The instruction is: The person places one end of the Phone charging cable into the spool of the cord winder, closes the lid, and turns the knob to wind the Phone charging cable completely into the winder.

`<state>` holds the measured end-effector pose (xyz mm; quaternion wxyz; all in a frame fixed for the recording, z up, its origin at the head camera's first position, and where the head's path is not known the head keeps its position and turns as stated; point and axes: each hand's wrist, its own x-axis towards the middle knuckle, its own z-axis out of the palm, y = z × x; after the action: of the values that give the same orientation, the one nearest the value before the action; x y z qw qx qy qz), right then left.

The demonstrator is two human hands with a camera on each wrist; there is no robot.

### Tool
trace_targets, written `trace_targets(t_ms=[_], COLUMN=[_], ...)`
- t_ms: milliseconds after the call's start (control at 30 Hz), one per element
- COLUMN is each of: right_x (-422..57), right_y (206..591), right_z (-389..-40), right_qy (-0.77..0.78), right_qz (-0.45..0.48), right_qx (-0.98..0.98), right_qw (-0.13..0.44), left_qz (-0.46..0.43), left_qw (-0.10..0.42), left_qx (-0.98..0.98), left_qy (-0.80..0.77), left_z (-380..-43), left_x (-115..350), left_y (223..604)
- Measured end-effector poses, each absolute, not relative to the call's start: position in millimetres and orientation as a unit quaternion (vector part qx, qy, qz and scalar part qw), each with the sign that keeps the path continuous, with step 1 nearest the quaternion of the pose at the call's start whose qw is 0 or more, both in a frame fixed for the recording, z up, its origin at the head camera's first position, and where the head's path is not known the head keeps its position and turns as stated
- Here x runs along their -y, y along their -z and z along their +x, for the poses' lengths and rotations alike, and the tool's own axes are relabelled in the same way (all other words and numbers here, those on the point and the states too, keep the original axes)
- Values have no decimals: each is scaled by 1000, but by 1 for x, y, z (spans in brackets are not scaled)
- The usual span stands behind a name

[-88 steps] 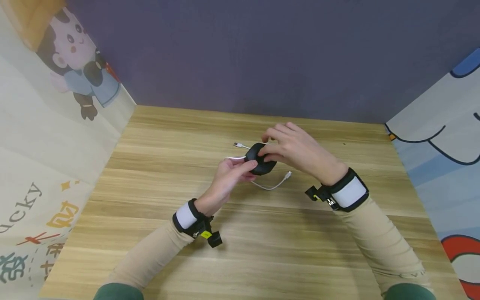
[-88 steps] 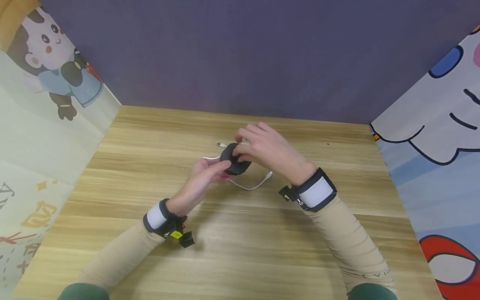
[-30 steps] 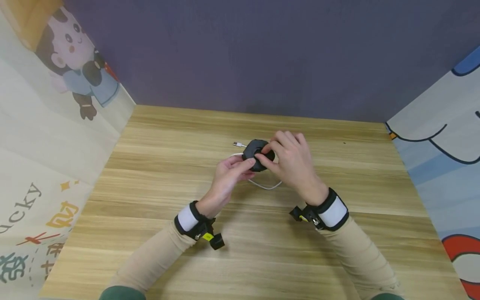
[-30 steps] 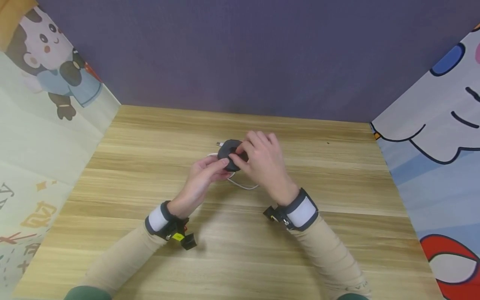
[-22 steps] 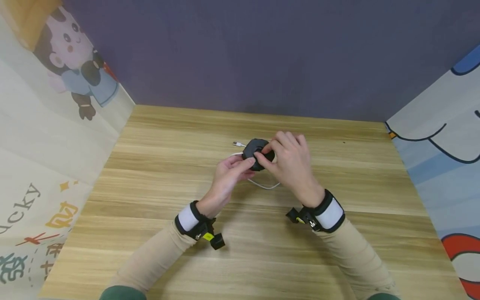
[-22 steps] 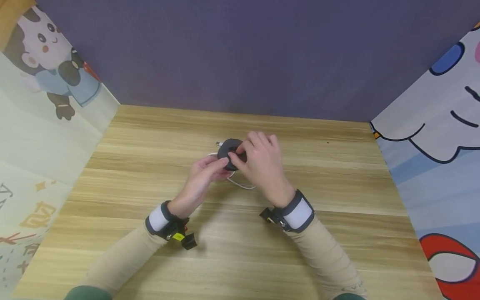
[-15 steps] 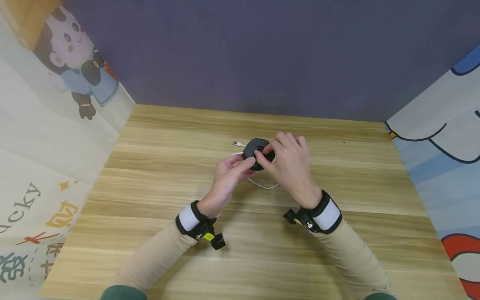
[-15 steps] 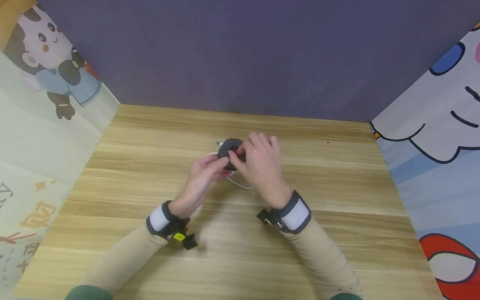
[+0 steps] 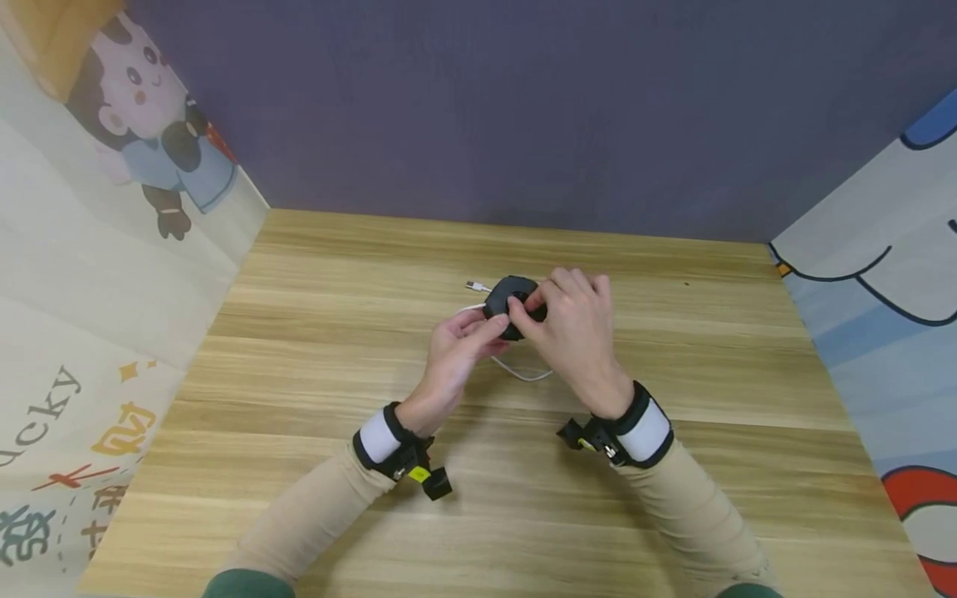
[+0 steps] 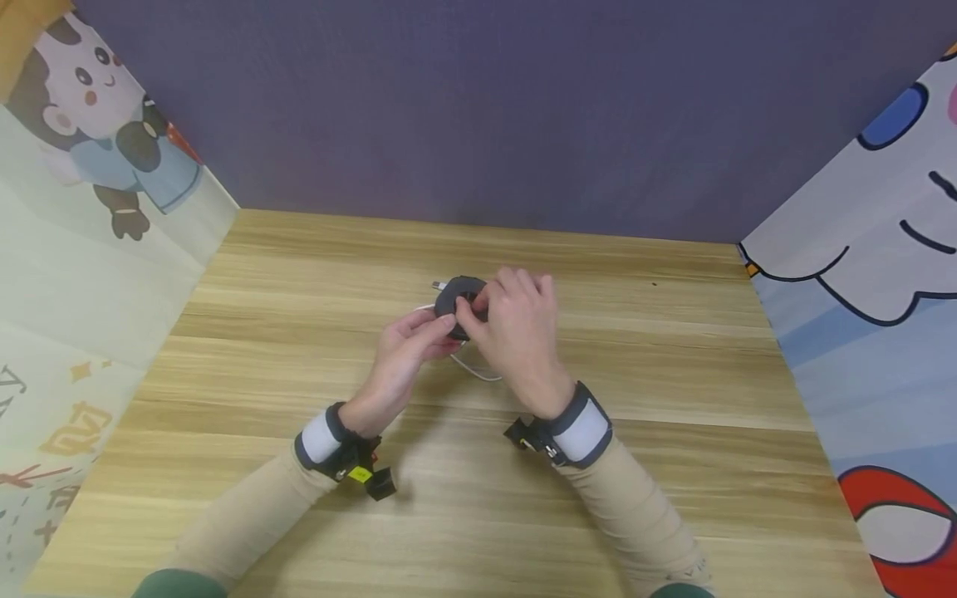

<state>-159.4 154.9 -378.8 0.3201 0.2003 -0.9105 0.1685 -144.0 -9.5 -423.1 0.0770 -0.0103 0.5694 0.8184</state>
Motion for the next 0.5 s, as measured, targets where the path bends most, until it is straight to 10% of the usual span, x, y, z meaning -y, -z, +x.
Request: trace_targets(t_ms=[500], right_x=[-147], right_y=[380], right_z=[-159], right_qy=[-254], right_qz=[139], right_qx=[908], right_qw=[303], left_qz=[-6], left_qw=[30], left_qx=[-570], left_qy=[-821], left_z=[-142], left_x=[1], left_y=[425])
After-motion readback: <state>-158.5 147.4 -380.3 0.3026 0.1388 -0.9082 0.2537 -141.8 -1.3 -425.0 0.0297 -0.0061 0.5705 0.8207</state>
